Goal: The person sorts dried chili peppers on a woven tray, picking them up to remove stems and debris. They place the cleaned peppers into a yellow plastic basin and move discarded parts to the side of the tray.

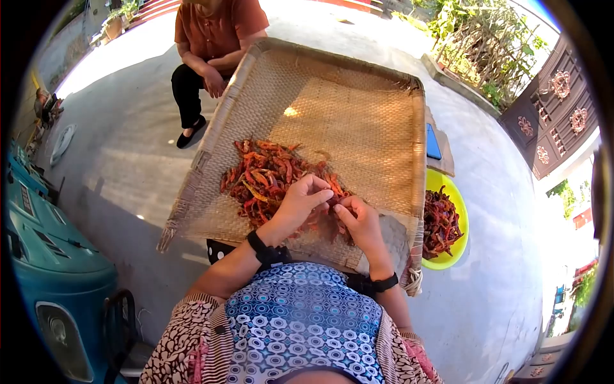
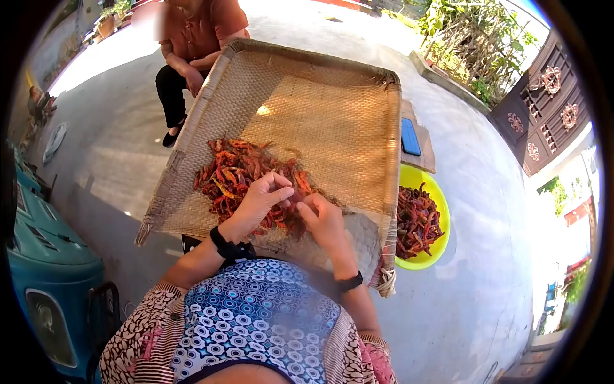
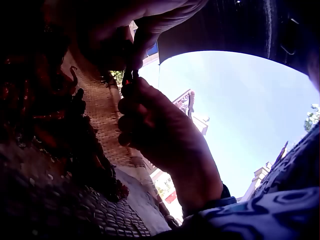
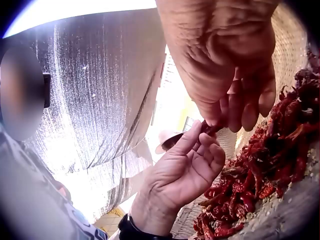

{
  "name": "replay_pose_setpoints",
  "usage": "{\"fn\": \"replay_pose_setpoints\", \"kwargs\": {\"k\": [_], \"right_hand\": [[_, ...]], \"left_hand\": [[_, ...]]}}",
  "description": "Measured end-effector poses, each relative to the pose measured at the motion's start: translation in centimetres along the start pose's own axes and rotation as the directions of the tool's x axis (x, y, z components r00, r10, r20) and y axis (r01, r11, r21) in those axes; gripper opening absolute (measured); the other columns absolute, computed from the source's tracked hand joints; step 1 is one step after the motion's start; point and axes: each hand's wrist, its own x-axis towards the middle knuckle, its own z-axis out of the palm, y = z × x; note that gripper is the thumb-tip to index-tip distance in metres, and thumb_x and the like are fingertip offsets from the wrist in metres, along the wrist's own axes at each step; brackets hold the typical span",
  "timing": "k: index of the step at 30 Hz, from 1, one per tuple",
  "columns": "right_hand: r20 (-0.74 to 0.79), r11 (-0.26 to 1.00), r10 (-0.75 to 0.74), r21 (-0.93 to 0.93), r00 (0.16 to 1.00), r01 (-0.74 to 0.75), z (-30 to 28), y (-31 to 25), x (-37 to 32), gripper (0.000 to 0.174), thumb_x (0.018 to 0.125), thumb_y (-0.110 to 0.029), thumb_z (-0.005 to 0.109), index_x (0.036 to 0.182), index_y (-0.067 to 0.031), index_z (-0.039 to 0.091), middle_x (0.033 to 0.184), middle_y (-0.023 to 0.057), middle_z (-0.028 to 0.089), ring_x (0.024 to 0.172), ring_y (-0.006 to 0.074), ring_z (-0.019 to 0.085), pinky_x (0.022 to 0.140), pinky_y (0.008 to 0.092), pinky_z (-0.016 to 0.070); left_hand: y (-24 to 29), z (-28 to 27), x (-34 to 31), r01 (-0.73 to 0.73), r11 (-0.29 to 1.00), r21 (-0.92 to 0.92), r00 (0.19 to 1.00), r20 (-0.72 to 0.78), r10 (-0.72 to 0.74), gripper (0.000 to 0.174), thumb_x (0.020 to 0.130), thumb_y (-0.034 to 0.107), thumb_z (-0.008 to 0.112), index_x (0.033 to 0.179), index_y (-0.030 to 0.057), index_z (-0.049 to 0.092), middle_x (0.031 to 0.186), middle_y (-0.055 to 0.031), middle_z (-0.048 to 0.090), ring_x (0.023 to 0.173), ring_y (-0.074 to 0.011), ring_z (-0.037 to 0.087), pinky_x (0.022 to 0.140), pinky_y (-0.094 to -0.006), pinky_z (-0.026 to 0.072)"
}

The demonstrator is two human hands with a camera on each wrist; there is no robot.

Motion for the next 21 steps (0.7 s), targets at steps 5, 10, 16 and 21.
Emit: {"fn": "replay_pose_setpoints", "kwargs": {"k": [5,10,16,21], "right_hand": [[0.028,0.996,0.004,0.087,1.000,-0.006,-0.1,0.6,-0.1,0.014,0.094,-0.015,0.064,0.090,-0.0018,0.061,0.076,-0.0008,0.060,0.067,0.0055,0.054,0.060,0.0216,0.0440],[-0.033,0.974,0.065,0.219,0.997,-0.056,-1.9,1.5,-0.5,0.016,0.095,-0.018,0.063,0.088,-0.0039,0.060,0.076,0.0009,0.061,0.064,0.0079,0.057,0.061,0.0227,0.0471],[-0.480,0.621,0.214,0.739,0.851,0.261,-7.8,2.8,-1.9,0.023,0.099,-0.030,0.055,0.101,-0.0075,0.060,0.079,-0.0001,0.060,0.065,0.0092,0.054,0.061,0.0237,0.0458],[-0.262,0.871,0.186,0.490,0.947,-0.036,-5.7,1.7,-2.5,0.023,0.099,-0.028,0.055,0.106,-0.0061,0.058,0.082,0.0010,0.062,0.068,0.0088,0.056,0.061,0.0233,0.0468]], "left_hand": [[-0.5,-0.7,0.3,0.171,0.953,-0.250,0.980,0.144,-0.138,0.012,0.094,0.012,0.064,0.103,0.0057,0.057,0.091,-0.0027,0.062,0.077,-0.0110,0.062,0.071,-0.0246,0.0529],[-0.3,-0.6,0.2,0.158,0.982,-0.105,0.982,0.118,-0.146,0.016,0.093,0.010,0.065,0.106,0.0037,0.058,0.093,-0.0049,0.063,0.080,-0.0122,0.064,0.074,-0.0257,0.0546],[0.3,-0.2,0.0,0.203,0.977,0.063,0.970,0.120,-0.209,0.016,0.094,0.010,0.064,0.107,0.0039,0.058,0.093,-0.0047,0.064,0.082,-0.0121,0.064,0.076,-0.0252,0.0541],[-0.2,0.8,0.2,0.118,0.983,0.138,0.977,0.158,-0.140,0.016,0.093,0.010,0.064,0.107,0.0034,0.059,0.093,-0.0036,0.064,0.081,-0.0098,0.062,0.074,-0.0236,0.0520]]}}
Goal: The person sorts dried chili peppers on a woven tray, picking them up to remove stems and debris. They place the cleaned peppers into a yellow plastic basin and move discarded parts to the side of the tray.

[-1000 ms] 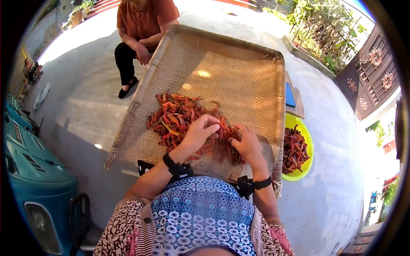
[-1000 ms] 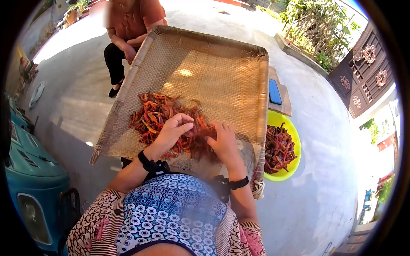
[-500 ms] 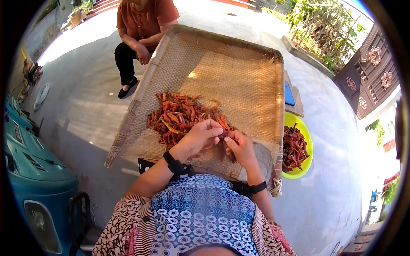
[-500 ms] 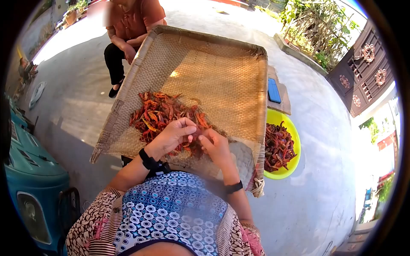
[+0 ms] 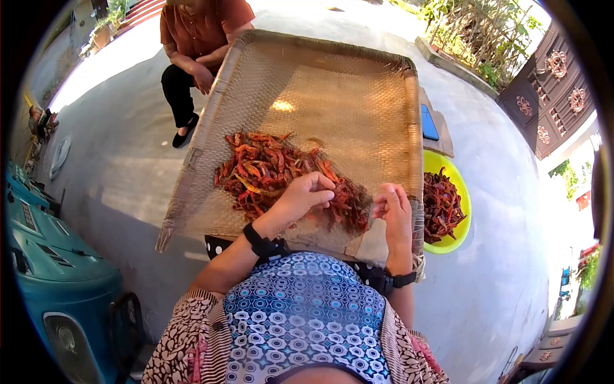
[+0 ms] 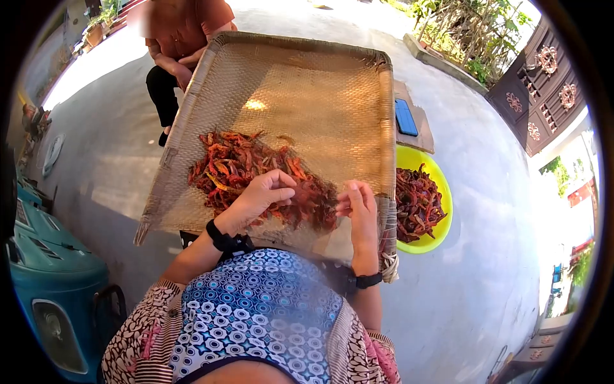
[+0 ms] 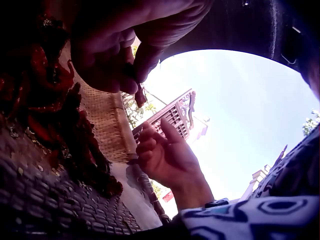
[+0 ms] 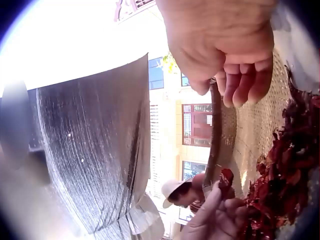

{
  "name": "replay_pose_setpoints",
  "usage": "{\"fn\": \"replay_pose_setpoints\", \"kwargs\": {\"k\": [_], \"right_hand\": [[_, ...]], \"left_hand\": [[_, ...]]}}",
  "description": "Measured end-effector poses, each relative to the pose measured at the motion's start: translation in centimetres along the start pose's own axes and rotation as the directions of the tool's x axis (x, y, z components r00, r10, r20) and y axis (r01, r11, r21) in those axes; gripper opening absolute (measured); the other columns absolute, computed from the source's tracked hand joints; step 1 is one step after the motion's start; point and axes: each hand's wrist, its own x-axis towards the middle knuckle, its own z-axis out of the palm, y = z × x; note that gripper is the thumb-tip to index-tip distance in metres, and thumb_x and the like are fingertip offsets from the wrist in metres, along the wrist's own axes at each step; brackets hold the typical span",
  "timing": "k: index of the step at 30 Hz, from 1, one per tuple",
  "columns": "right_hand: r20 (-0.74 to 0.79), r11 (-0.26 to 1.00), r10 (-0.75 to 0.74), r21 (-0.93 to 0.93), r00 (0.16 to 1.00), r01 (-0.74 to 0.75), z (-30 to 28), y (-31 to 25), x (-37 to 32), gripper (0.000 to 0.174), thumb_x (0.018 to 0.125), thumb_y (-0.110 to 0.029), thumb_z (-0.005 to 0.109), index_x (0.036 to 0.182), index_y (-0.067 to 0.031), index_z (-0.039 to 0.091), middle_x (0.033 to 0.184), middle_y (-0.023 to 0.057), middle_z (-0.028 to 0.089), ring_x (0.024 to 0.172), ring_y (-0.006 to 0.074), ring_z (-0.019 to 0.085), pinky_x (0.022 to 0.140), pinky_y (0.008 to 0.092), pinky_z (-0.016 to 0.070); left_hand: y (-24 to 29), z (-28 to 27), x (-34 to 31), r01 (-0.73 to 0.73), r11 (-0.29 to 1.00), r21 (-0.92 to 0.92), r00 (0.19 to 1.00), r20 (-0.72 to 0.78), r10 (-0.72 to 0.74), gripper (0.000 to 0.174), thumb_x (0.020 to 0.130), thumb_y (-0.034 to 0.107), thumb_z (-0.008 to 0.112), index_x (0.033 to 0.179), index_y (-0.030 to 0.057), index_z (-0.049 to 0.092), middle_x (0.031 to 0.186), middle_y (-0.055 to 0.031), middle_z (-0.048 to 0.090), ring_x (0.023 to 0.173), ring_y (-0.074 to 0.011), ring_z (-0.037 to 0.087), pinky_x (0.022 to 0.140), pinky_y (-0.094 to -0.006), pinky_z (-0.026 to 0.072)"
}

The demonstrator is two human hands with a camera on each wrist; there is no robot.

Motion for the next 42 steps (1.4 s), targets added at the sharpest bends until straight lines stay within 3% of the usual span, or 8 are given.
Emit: {"fn": "replay_pose_setpoints", "kwargs": {"k": [4,8,11,16,19,23,27,42], "right_hand": [[0.347,0.987,-0.013,-0.146,0.938,0.067,3.4,2.6,-0.3,0.020,0.097,-0.021,0.059,0.106,-0.0031,0.059,0.082,0.0024,0.063,0.067,0.0076,0.058,0.061,0.0216,0.0476],[0.295,0.983,0.028,-0.179,0.955,0.026,2.0,2.5,0.3,0.017,0.097,-0.018,0.059,0.104,-0.0026,0.059,0.080,0.0019,0.064,0.065,0.0071,0.057,0.060,0.0206,0.0467],[0.098,0.974,0.034,-0.226,0.995,-0.011,-1.6,1.5,1.3,0.017,0.098,-0.021,0.057,0.104,-0.0045,0.059,0.083,0.0021,0.064,0.067,0.0072,0.056,0.060,0.0216,0.0470],[-0.280,0.892,-0.065,0.415,0.958,0.181,-4.9,-1.1,1.4,0.025,0.098,-0.027,0.057,0.113,-0.0072,0.056,0.091,0.0019,0.062,0.073,0.0088,0.055,0.065,0.0250,0.0482],[-0.153,0.997,-0.008,-0.071,0.988,-0.003,-4.6,0.7,1.6,0.026,0.094,-0.024,0.062,0.112,-0.0056,0.058,0.090,0.0031,0.064,0.069,0.0087,0.056,0.062,0.0235,0.0473],[0.027,0.929,0.037,-0.369,0.999,-0.024,-2.3,3.9,0.9,0.029,0.089,-0.019,0.066,0.112,-0.0024,0.060,0.087,0.0038,0.065,0.066,0.0084,0.057,0.059,0.0230,0.0464],[0.110,0.955,-0.067,-0.282,0.992,0.096,-0.5,2.7,0.2,0.029,0.090,-0.017,0.067,0.112,-0.0002,0.059,0.085,0.0022,0.064,0.070,0.0074,0.056,0.062,0.0226,0.0458],[0.231,0.936,-0.096,-0.309,0.968,0.167,0.8,2.0,-0.9,0.015,0.089,-0.009,0.065,0.102,-0.0016,0.061,0.085,0.0023,0.065,0.076,0.0067,0.058,0.065,0.0230,0.0460]], "left_hand": [[-0.9,0.2,0.3,-0.060,0.995,0.085,0.996,0.068,0.054,0.017,0.093,0.011,0.065,0.106,0.0022,0.059,0.094,-0.0030,0.063,0.080,-0.0088,0.059,0.072,-0.0241,0.0506],[-0.9,0.7,0.1,-0.134,0.941,0.312,0.991,0.025,0.133,0.017,0.090,0.008,0.066,0.106,0.0031,0.060,0.095,-0.0031,0.062,0.079,-0.0105,0.058,0.072,-0.0262,0.0500],[-1.5,1.6,0.4,-0.260,0.671,0.694,0.946,0.046,0.320,0.021,0.085,0.005,0.067,0.105,0.0055,0.062,0.095,-0.0055,0.061,0.080,-0.0185,0.060,0.073,-0.0305,0.0500],[-3.2,2.4,2.0,-0.502,0.112,0.858,0.777,0.390,0.494,0.024,0.077,0.007,0.071,0.100,0.0069,0.065,0.092,-0.0063,0.057,0.090,-0.0265,0.055,0.075,-0.0393,0.0464],[-3.0,2.8,2.4,-0.459,0.000,0.889,0.821,0.424,0.382,0.019,0.075,0.009,0.073,0.094,0.0082,0.066,0.092,-0.0053,0.055,0.091,-0.0260,0.052,0.076,-0.0389,0.0434],[-2.3,3.1,2.3,-0.423,0.115,0.899,0.824,0.329,0.462,0.018,0.080,0.011,0.070,0.098,0.0073,0.066,0.090,-0.0078,0.058,0.091,-0.0255,0.055,0.077,-0.0381,0.0448],[-0.4,2.9,1.2,-0.337,0.573,0.747,0.908,0.096,0.409,0.013,0.089,0.012,0.065,0.099,0.0032,0.064,0.094,-0.0100,0.062,0.093,-0.0285,0.058,0.081,-0.0371,0.0469],[-1.3,3.2,0.8,-0.393,0.565,0.725,0.899,0.173,0.403,0.013,0.088,0.012,0.066,0.099,0.0048,0.066,0.088,-0.0063,0.059,0.087,-0.0226,0.058,0.075,-0.0342,0.0476]]}}
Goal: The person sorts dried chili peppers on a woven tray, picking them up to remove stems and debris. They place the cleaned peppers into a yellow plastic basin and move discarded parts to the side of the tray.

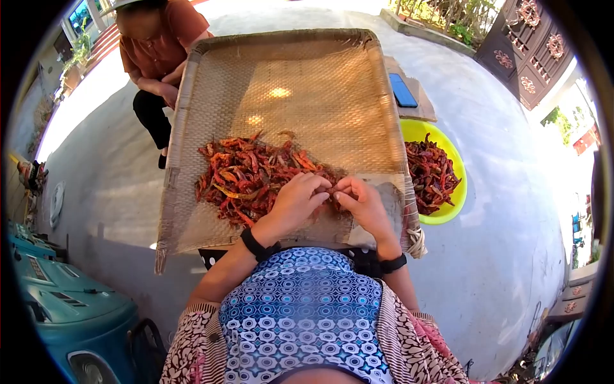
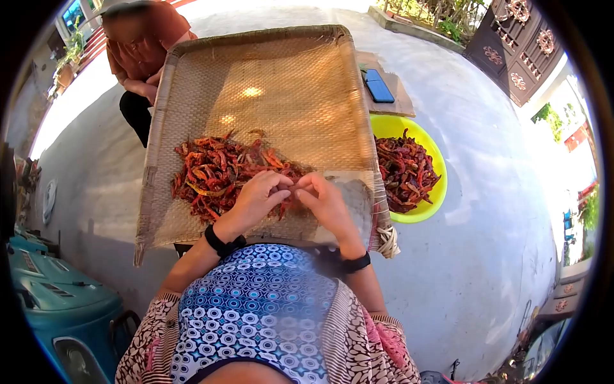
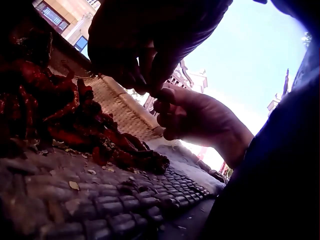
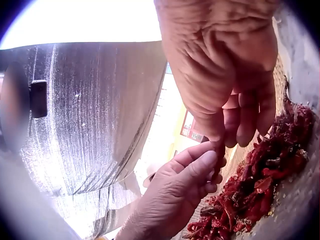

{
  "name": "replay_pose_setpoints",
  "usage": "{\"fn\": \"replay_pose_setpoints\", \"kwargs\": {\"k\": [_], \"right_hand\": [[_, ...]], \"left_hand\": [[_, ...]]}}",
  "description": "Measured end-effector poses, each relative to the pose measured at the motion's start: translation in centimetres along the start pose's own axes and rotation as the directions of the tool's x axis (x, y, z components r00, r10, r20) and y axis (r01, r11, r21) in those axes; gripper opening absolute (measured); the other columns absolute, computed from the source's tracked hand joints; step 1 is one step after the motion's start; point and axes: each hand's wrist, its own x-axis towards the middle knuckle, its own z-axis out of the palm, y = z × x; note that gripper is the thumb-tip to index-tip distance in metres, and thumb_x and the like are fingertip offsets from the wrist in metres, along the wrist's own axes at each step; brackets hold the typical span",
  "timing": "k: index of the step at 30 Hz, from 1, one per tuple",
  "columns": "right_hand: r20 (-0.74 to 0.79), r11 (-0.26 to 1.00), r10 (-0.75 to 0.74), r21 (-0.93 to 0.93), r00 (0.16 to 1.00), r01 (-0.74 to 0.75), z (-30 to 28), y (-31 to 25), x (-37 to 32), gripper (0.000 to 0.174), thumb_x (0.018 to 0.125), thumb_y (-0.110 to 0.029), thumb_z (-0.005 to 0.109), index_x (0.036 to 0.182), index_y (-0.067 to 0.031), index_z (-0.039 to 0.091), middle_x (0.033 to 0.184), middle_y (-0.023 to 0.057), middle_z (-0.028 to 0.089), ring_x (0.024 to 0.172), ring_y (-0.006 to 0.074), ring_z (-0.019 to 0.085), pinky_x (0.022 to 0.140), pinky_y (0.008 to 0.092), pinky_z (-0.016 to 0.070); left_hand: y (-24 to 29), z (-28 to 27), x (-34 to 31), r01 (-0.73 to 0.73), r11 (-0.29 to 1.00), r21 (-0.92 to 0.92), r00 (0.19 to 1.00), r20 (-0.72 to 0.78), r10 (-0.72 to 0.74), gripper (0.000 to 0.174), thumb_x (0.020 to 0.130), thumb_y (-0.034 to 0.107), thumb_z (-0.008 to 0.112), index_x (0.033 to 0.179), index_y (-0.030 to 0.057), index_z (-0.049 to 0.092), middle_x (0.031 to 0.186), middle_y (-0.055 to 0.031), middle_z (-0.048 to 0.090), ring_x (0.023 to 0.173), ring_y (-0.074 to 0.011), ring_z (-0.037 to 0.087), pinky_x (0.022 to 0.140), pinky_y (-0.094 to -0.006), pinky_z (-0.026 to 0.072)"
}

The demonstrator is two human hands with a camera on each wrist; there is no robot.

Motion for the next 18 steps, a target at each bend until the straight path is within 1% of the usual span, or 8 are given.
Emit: {"fn": "replay_pose_setpoints", "kwargs": {"k": [2,3,5,8,11,13,14,18], "right_hand": [[-0.070,0.998,0.045,-0.049,0.997,-0.049,-1.6,-1.3,-0.2,0.015,0.089,-0.010,0.066,0.101,-0.0014,0.061,0.085,0.0021,0.064,0.075,0.0066,0.058,0.064,0.0232,0.0459],[-0.138,0.998,-0.003,-0.067,0.990,-0.007,-2.8,-0.3,0.2,0.017,0.090,-0.011,0.065,0.102,-0.0016,0.060,0.085,0.0020,0.064,0.071,0.0071,0.058,0.064,0.0239,0.0469],[-0.363,0.999,-0.010,0.042,0.932,0.027,-4.8,-0.5,0.3,0.018,0.090,-0.011,0.065,0.105,-0.0020,0.059,0.085,0.0023,0.063,0.070,0.0078,0.057,0.064,0.0246,0.0482],[-0.700,0.992,-0.105,-0.019,0.707,0.129,-6.1,-1.1,0.3,0.027,0.088,-0.015,0.066,0.110,-0.0026,0.057,0.089,0.0053,0.065,0.076,0.0115,0.059,0.067,0.0262,0.0489],[-0.505,0.951,-0.128,-0.308,0.854,-0.039,-6.3,0.3,0.0,0.028,0.086,-0.020,0.066,0.109,-0.0051,0.060,0.094,0.0076,0.067,0.078,0.0177,0.062,0.070,0.0311,0.0495],[-0.260,0.868,-0.065,-0.491,0.963,-0.074,-4.2,0.4,-0.4,0.027,0.084,-0.023,0.067,0.107,-0.0077,0.061,0.096,0.0082,0.067,0.081,0.0230,0.064,0.072,0.0356,0.0492],[-0.136,0.813,-0.011,-0.577,0.991,-0.071,-3.0,0.5,-0.6,0.027,0.084,-0.024,0.068,0.105,-0.0090,0.062,0.097,0.0086,0.067,0.083,0.0256,0.064,0.073,0.0379,0.0490],[-0.102,0.672,-0.033,-0.739,0.994,-0.053,0.1,1.1,-0.3,0.024,0.081,-0.027,0.070,0.099,-0.0115,0.065,0.094,0.0087,0.065,0.087,0.0292,0.064,0.073,0.0410,0.0477]], "left_hand": [[0.0,0.2,0.1,0.007,0.999,-0.053,0.999,-0.038,-0.009,0.014,0.088,0.012,0.065,0.100,0.0045,0.065,0.091,-0.0059,0.060,0.089,-0.0228,0.058,0.075,-0.0340,0.0481],[0.0,0.2,0.0,-0.005,1.000,-0.009,1.000,-0.005,0.005,0.016,0.087,0.011,0.065,0.101,0.0046,0.065,0.093,-0.0058,0.060,0.090,-0.0234,0.058,0.076,-0.0342,0.0480],[-0.1,0.0,-0.2,-0.036,0.996,0.078,0.997,0.065,0.031,0.019,0.086,0.010,0.066,0.104,0.0048,0.064,0.096,-0.0058,0.060,0.093,-0.0245,0.057,0.078,-0.0347,0.0480],[-1.6,0.9,-0.6,-0.189,0.960,0.207,0.962,0.236,0.139,0.021,0.082,0.008,0.068,0.102,0.0060,0.064,0.096,-0.0057,0.059,0.093,-0.0262,0.055,0.080,-0.0367,0.0468],[-2.2,1.4,-1.1,-0.245,0.919,0.309,0.955,0.241,0.173,0.015,0.075,0.008,0.068,0.090,0.0069,0.065,0.091,-0.0073,0.058,0.090,-0.0280,0.054,0.079,-0.0401,0.0469],[-2.2,1.3,-1.1,-0.258,0.890,0.377,0.958,0.219,0.185,0.014,0.073,0.008,0.068,0.086,0.0069,0.063,0.088,-0.0074,0.056,0.090,-0.0278,0.054,0.077,-0.0403,0.0463],[-2.2,1.2,-1.1,-0.263,0.873,0.410,0.959,0.209,0.191,0.013,0.072,0.008,0.068,0.084,0.0068,0.062,0.086,-0.0074,0.055,0.089,-0.0277,0.054,0.075,-0.0404,0.0461],[-2.7,1.3,-1.5,-0.249,0.890,0.383,0.964,0.188,0.188,0.012,0.074,0.007,0.067,0.084,0.0072,0.060,0.086,-0.0072,0.055,0.089,-0.0273,0.054,0.075,-0.0397,0.0451]]}}
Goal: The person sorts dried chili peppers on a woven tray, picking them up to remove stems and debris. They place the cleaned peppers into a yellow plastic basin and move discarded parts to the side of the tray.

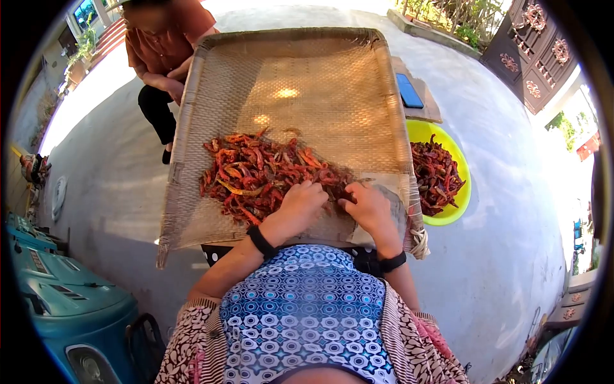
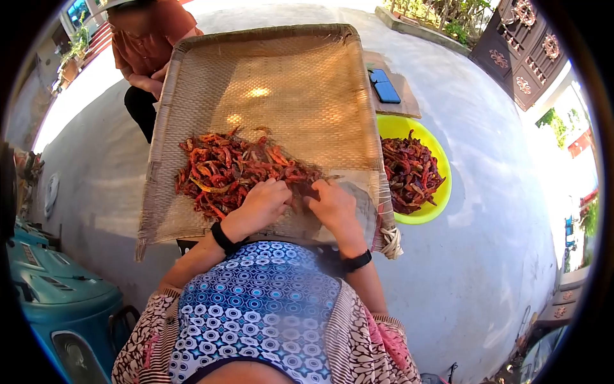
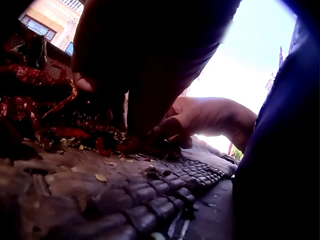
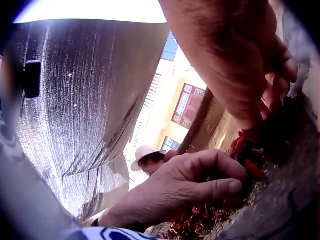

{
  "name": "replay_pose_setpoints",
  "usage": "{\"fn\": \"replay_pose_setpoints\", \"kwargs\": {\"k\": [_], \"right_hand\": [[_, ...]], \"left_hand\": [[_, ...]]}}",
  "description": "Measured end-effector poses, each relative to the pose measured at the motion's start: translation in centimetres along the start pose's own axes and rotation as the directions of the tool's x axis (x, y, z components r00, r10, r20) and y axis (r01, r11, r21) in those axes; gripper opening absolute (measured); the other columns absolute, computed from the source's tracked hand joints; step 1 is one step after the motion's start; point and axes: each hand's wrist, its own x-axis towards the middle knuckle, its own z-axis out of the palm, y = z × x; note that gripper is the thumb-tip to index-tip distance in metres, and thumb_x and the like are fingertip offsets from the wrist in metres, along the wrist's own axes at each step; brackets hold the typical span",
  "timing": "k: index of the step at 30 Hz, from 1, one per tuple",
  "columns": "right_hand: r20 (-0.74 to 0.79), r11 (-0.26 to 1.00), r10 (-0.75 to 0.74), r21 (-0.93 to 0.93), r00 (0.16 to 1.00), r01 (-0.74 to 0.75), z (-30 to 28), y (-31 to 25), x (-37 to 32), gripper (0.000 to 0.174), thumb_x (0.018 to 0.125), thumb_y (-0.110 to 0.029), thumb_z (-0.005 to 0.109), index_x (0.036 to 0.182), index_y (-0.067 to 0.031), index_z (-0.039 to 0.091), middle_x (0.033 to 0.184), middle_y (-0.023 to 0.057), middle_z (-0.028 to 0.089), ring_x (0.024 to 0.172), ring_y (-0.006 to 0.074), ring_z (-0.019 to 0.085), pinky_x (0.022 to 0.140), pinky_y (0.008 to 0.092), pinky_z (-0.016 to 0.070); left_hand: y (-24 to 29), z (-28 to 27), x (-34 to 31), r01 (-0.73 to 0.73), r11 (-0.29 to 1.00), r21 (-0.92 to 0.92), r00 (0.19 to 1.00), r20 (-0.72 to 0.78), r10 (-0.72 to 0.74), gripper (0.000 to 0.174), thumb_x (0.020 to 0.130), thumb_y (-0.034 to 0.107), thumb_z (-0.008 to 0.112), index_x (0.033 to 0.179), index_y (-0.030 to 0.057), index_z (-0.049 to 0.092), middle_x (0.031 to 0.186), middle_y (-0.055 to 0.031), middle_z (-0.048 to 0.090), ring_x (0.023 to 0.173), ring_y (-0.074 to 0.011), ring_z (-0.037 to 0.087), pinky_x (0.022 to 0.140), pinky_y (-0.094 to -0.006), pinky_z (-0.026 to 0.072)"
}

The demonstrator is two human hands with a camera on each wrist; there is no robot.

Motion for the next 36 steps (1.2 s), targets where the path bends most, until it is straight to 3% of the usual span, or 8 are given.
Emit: {"fn": "replay_pose_setpoints", "kwargs": {"k": [5,11,17,20,22,29,34,36], "right_hand": [[-0.040,0.999,-0.038,0.029,0.998,0.039,1.0,0.6,0.7,0.022,0.080,-0.024,0.070,0.097,-0.0110,0.066,0.095,0.0110,0.066,0.085,0.0303,0.064,0.071,0.0413,0.0478],[0.000,0.775,0.115,0.625,0.993,-0.089,0.3,1.0,0.9,0.024,0.087,-0.022,0.070,0.099,-0.0010,0.065,0.079,0.0051,0.066,0.061,0.0137,0.060,0.055,0.0274,0.0459],[0.104,0.606,0.138,0.777,0.985,-0.167,-1.0,1.6,1.2,0.020,0.093,-0.021,0.065,0.098,-0.0019,0.064,0.078,0.0005,0.061,0.059,0.0072,0.055,0.056,0.0235,0.0445],[-0.064,0.262,0.270,0.965,0.961,-0.009,-3.1,3.0,1.3,0.018,0.096,-0.022,0.062,0.102,-0.0051,0.062,0.082,-0.0008,0.061,0.062,0.0073,0.054,0.059,0.0235,0.0445],[-0.050,-0.168,0.383,0.978,0.922,0.123,-5.0,3.1,1.4,0.018,0.098,-0.024,0.059,0.105,-0.0075,0.060,0.088,-0.0007,0.062,0.067,0.0078,0.054,0.063,0.0241,0.0447],[0.175,0.771,0.103,0.608,0.979,-0.190,-3.4,3.3,0.2,0.030,0.089,-0.020,0.065,0.114,-0.0043,0.059,0.085,0.0026,0.063,0.068,0.0090,0.056,0.064,0.0240,0.0454],[0.076,0.989,-0.106,-0.096,0.991,0.113,-1.2,1.6,-1.3,0.028,0.079,-0.018,0.068,0.103,-0.0067,0.059,0.094,0.0123,0.062,0.083,0.0329,0.063,0.074,0.0444,0.0493],[0.069,0.997,-0.056,-0.052,0.996,0.059,-0.3,1.5,-1.3,0.024,0.079,-0.018,0.066,0.099,-0.0065,0.058,0.098,0.0151,0.061,0.091,0.0377,0.061,0.077,0.0488,0.0481]], "left_hand": [[0.4,-0.5,0.1,0.051,0.996,-0.069,0.998,0.029,-0.049,0.012,0.081,0.009,0.065,0.092,0.0071,0.060,0.087,-0.0076,0.057,0.089,-0.0278,0.056,0.077,-0.0391,0.0462],[1.9,-2.0,1.0,0.366,0.795,-0.484,0.919,0.052,-0.392,0.017,0.085,0.011,0.064,0.101,0.0060,0.062,0.091,-0.0096,0.061,0.090,-0.0296,0.061,0.075,-0.0399,0.0499],[0.9,-0.8,0.7,0.162,0.963,-0.215,0.980,-0.083,-0.184,0.022,0.082,0.009,0.066,0.104,0.0060,0.065,0.091,-0.0072,0.059,0.090,-0.0273,0.059,0.075,-0.0381,0.0493],[0.3,0.0,1.3,0.013,0.998,-0.062,0.992,-0.125,-0.021,0.020,0.080,0.009,0.068,0.100,0.0080,0.067,0.091,-0.0058,0.057,0.090,-0.0263,0.056,0.078,-0.0377,0.0473],[0.2,0.4,1.7,-0.039,0.999,-0.011,0.994,-0.103,0.038,0.019,0.079,0.009,0.067,0.098,0.0098,0.067,0.093,-0.0053,0.056,0.092,-0.0261,0.053,0.079,-0.0379,0.0454],[1.0,1.3,2.1,-0.087,0.991,0.107,0.995,-0.035,0.091,0.015,0.079,0.008,0.062,0.093,0.0127,0.066,0.098,-0.0052,0.054,0.097,-0.0260,0.049,0.079,-0.0372,0.0415],[1.4,-0.2,2.3,-0.058,0.998,-0.019,0.980,-0.194,0.054,0.016,0.081,0.004,0.065,0.096,0.0082,0.062,0.102,-0.0067,0.057,0.095,-0.0258,0.052,0.080,-0.0363,0.0448],[1.7,-1.1,2.5,0.027,0.968,-0.249,0.963,-0.252,-0.092,0.015,0.084,0.004,0.065,0.099,0.0066,0.061,0.102,-0.0069,0.058,0.093,-0.0240,0.055,0.079,-0.0339,0.0465]]}}
